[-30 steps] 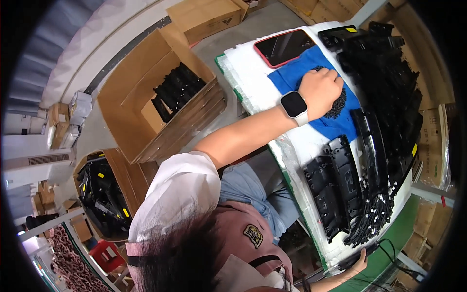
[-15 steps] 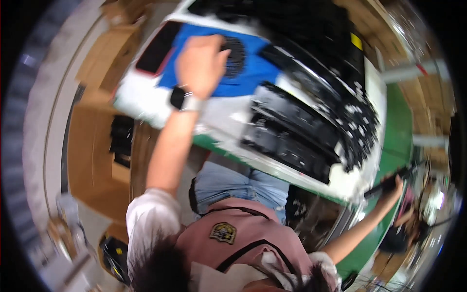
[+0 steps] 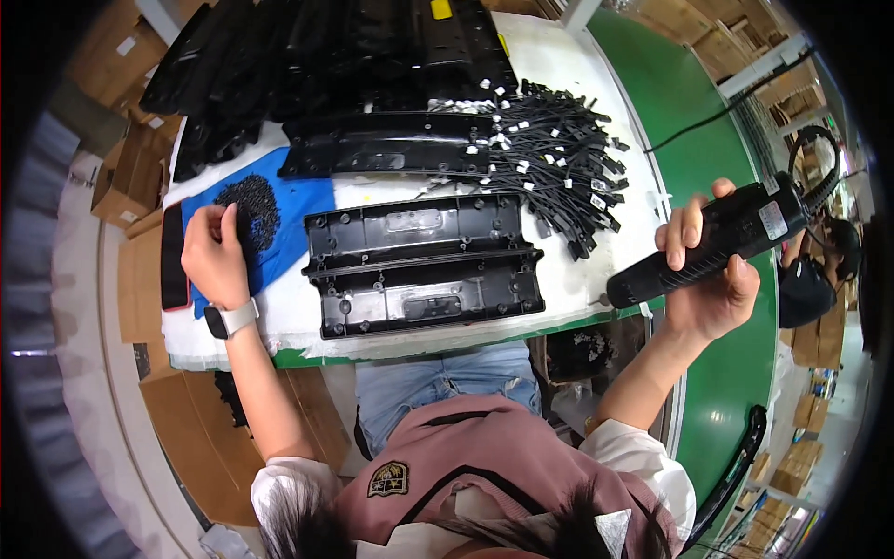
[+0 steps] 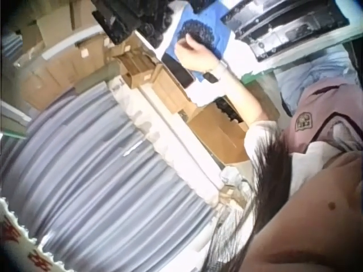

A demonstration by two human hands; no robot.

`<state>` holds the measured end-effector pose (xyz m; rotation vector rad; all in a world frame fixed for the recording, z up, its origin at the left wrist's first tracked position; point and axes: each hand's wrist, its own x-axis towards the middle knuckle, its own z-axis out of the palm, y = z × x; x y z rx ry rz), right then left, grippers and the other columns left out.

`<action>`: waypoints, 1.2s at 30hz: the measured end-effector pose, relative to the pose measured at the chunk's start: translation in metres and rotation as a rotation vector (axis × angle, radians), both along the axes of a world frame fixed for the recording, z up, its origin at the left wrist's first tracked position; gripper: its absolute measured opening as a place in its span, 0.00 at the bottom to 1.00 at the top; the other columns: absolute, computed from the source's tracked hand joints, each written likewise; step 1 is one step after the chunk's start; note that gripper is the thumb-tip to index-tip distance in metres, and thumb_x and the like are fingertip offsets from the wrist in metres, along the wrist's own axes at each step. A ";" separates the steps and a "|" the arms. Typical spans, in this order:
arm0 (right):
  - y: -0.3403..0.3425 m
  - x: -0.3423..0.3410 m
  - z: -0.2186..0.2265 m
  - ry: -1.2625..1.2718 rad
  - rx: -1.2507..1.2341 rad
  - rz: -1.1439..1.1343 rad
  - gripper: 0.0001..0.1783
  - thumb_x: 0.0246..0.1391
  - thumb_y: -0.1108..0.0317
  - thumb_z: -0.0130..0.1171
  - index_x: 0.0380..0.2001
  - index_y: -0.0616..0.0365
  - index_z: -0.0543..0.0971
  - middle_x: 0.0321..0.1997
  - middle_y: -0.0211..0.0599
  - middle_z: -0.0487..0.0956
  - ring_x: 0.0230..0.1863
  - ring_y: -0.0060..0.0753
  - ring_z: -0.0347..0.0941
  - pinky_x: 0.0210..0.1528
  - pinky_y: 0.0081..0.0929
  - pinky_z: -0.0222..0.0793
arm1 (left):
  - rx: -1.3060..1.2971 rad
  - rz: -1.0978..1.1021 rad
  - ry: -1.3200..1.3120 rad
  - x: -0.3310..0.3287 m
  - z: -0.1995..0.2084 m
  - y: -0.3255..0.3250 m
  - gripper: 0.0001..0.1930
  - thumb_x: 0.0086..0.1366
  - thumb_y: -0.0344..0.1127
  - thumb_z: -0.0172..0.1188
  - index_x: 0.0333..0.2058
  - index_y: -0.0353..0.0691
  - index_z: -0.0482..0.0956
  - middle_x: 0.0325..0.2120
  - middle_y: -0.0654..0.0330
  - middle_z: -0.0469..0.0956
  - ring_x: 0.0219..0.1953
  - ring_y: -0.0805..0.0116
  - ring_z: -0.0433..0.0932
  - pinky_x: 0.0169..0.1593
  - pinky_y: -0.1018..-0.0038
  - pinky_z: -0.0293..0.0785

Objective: Assembling plastic housings for printer cartridges using an electric screwdriver and small fasteners.

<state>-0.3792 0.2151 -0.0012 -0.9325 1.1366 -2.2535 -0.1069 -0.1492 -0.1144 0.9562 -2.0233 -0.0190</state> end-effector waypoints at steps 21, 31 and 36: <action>-0.005 0.020 -0.015 0.219 -0.579 0.178 0.20 0.57 0.53 0.60 0.44 0.48 0.65 0.23 0.25 0.76 0.17 0.19 0.73 0.24 0.21 0.70 | 1.369 -1.043 0.220 -0.072 0.072 0.159 0.13 0.60 0.22 0.58 0.44 0.29 0.73 0.30 0.53 0.82 0.30 0.70 0.82 0.37 0.79 0.77; 0.016 0.026 -0.027 0.214 -0.623 0.140 0.17 0.58 0.54 0.58 0.43 0.48 0.65 0.23 0.25 0.76 0.17 0.20 0.73 0.25 0.23 0.71 | 1.501 -1.092 -0.011 -0.094 0.074 0.193 0.05 0.58 0.18 0.60 0.35 0.28 0.79 0.32 0.53 0.82 0.35 0.68 0.83 0.41 0.77 0.79; 0.020 0.027 -0.032 0.120 -0.610 0.139 0.18 0.57 0.55 0.59 0.43 0.48 0.65 0.23 0.24 0.75 0.16 0.21 0.72 0.24 0.24 0.70 | 1.541 -1.210 0.020 -0.097 0.068 0.199 0.06 0.56 0.18 0.62 0.34 0.28 0.80 0.32 0.55 0.82 0.36 0.68 0.83 0.42 0.78 0.79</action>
